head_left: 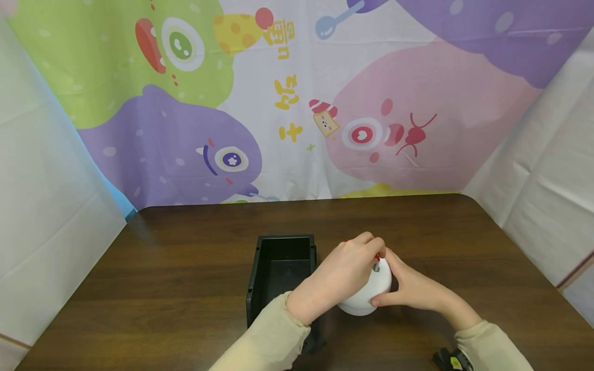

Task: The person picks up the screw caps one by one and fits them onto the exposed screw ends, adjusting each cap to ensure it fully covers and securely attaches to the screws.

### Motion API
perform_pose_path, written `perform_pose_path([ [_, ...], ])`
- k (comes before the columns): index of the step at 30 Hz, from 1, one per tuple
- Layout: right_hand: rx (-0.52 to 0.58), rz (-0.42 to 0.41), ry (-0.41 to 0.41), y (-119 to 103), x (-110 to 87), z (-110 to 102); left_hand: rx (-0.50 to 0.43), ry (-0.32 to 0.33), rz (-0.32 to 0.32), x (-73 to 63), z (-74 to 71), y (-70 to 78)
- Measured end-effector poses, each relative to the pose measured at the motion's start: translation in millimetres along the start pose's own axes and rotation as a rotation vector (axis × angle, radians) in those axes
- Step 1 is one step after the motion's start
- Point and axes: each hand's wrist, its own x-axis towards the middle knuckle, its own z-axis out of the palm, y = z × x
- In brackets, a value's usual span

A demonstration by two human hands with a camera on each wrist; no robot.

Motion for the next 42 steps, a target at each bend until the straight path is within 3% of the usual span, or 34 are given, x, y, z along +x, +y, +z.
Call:
perform_pose_path([
  [7,0.043,-0.019,-0.017,0.2,0.0,0.1,0.040,-0.006,0.007,0.3,2.8,1.4],
  [16,0.003,-0.014,0.001,-1.0,-0.2,-0.6,0.104,-0.008,0.019,2.5,5.5,2.6],
  [30,-0.001,-0.006,-0.008,0.4,0.0,-1.4,0.179,0.006,0.106,5.5,8.2,4.0],
  [42,-0.008,-0.015,-0.006,0.5,-0.6,-1.0,0.221,-0.034,0.118,7.9,7.9,5.6],
])
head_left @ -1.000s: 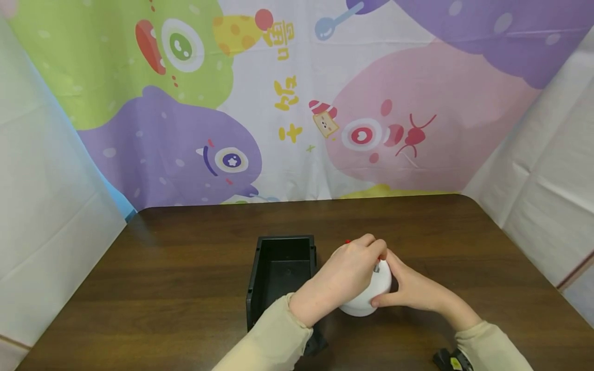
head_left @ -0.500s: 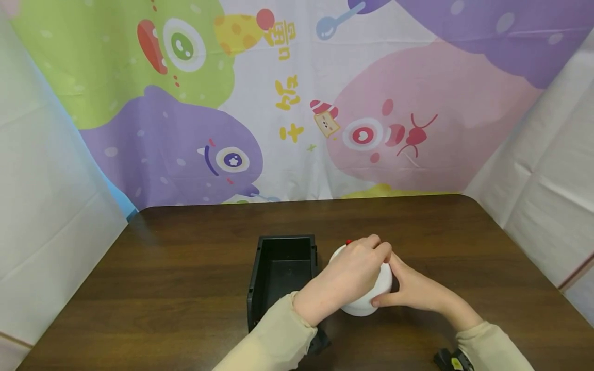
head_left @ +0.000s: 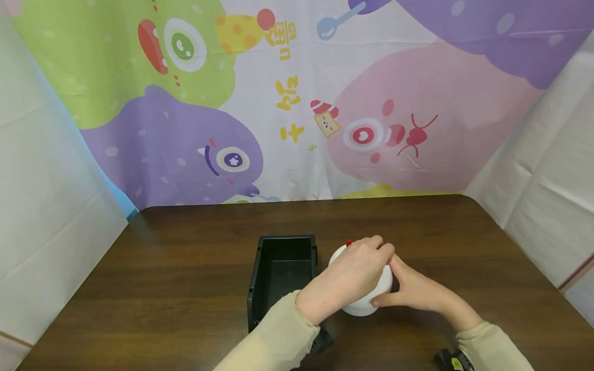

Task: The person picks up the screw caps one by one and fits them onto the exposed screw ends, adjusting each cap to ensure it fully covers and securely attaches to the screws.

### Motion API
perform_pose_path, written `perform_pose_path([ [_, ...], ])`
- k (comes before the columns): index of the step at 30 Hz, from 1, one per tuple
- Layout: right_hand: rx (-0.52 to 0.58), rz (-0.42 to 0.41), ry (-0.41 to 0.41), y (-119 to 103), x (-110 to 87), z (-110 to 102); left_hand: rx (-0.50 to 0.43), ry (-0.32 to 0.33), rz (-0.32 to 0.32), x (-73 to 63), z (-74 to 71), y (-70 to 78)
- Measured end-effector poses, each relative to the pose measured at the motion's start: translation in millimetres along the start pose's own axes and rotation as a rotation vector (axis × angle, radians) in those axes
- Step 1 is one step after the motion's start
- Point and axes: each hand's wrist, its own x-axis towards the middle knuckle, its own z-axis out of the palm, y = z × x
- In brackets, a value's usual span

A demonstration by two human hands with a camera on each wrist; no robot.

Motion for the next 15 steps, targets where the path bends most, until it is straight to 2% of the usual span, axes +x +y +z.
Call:
perform_pose_path([
  [6,-0.014,0.000,-0.003,-0.2,-0.6,0.5,-0.017,-0.046,-0.009,-0.1,-0.9,1.5],
  [15,-0.021,-0.014,-0.013,-0.4,-0.8,-0.7,0.015,-0.061,-0.028,1.4,-0.5,4.2],
])
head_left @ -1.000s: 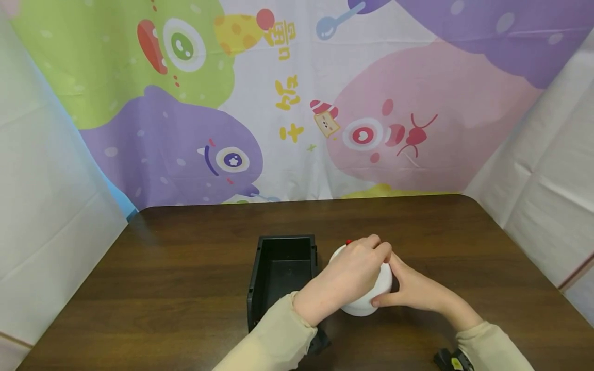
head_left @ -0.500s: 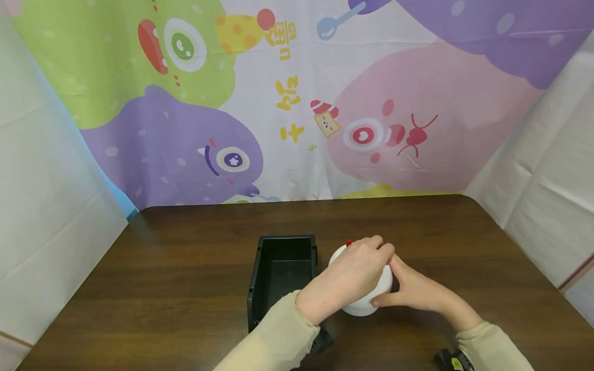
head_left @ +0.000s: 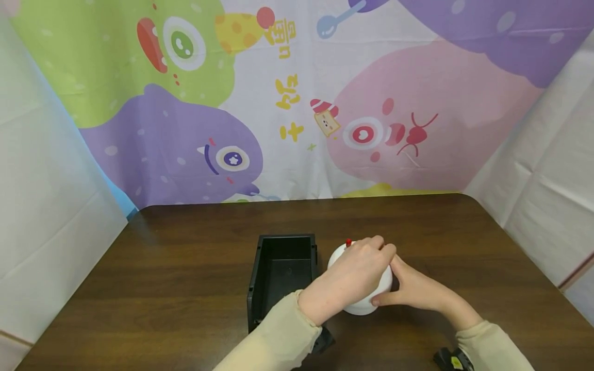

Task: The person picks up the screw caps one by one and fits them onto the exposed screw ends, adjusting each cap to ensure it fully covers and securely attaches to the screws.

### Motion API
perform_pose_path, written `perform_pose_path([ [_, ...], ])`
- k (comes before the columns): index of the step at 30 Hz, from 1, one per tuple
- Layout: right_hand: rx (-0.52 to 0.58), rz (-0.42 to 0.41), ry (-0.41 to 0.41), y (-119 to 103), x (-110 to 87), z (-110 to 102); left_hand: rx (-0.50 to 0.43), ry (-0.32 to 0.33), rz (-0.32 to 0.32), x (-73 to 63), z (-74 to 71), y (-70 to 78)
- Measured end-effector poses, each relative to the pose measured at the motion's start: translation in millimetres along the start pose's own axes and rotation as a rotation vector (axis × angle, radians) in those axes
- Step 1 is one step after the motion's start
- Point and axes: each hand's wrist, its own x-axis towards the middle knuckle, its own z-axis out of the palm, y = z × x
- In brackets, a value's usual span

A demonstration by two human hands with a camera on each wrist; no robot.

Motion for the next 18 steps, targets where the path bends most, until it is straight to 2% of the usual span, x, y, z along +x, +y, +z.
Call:
perform_pose_path([
  [6,-0.003,0.007,0.003,0.1,0.2,0.1,0.020,-0.001,-0.009,0.3,2.0,1.2],
  [18,0.012,0.008,-0.004,1.9,0.4,0.6,0.023,-0.057,-0.014,0.2,1.1,2.8],
])
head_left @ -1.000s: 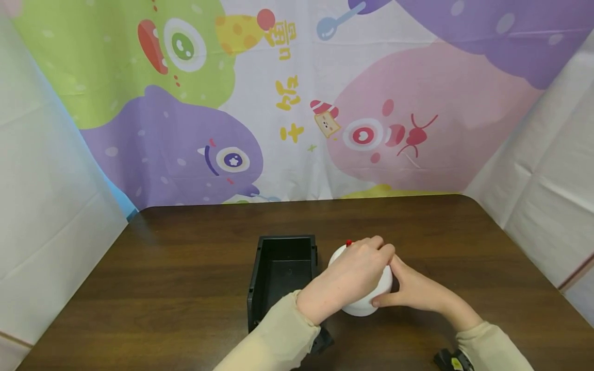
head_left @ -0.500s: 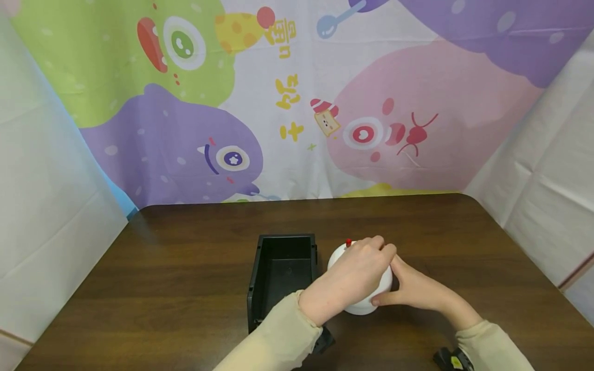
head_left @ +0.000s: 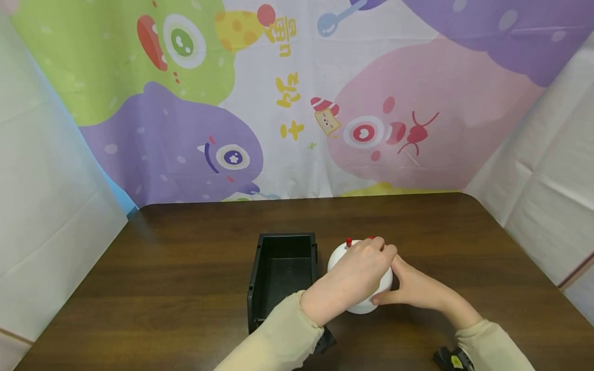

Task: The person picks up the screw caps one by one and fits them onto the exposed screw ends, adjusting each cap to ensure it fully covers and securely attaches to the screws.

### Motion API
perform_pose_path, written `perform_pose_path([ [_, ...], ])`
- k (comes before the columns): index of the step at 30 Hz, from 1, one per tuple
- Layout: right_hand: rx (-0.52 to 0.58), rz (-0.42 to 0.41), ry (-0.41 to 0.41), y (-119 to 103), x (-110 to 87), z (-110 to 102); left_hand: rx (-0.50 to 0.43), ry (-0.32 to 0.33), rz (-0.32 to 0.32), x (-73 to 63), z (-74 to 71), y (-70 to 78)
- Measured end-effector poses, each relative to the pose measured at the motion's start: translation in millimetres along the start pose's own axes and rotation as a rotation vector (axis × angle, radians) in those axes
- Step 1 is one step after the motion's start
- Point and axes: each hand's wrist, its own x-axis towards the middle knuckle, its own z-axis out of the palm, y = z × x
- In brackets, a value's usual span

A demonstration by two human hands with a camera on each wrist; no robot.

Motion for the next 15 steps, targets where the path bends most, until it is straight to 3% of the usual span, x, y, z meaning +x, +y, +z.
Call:
perform_pose_path([
  [6,0.007,0.003,-0.006,0.5,-0.5,-0.3,0.014,-0.025,-0.001,0.3,0.1,1.9],
  [15,-0.039,0.011,0.015,-0.2,-1.0,0.0,0.008,-0.013,-0.011,0.1,1.7,2.9],
])
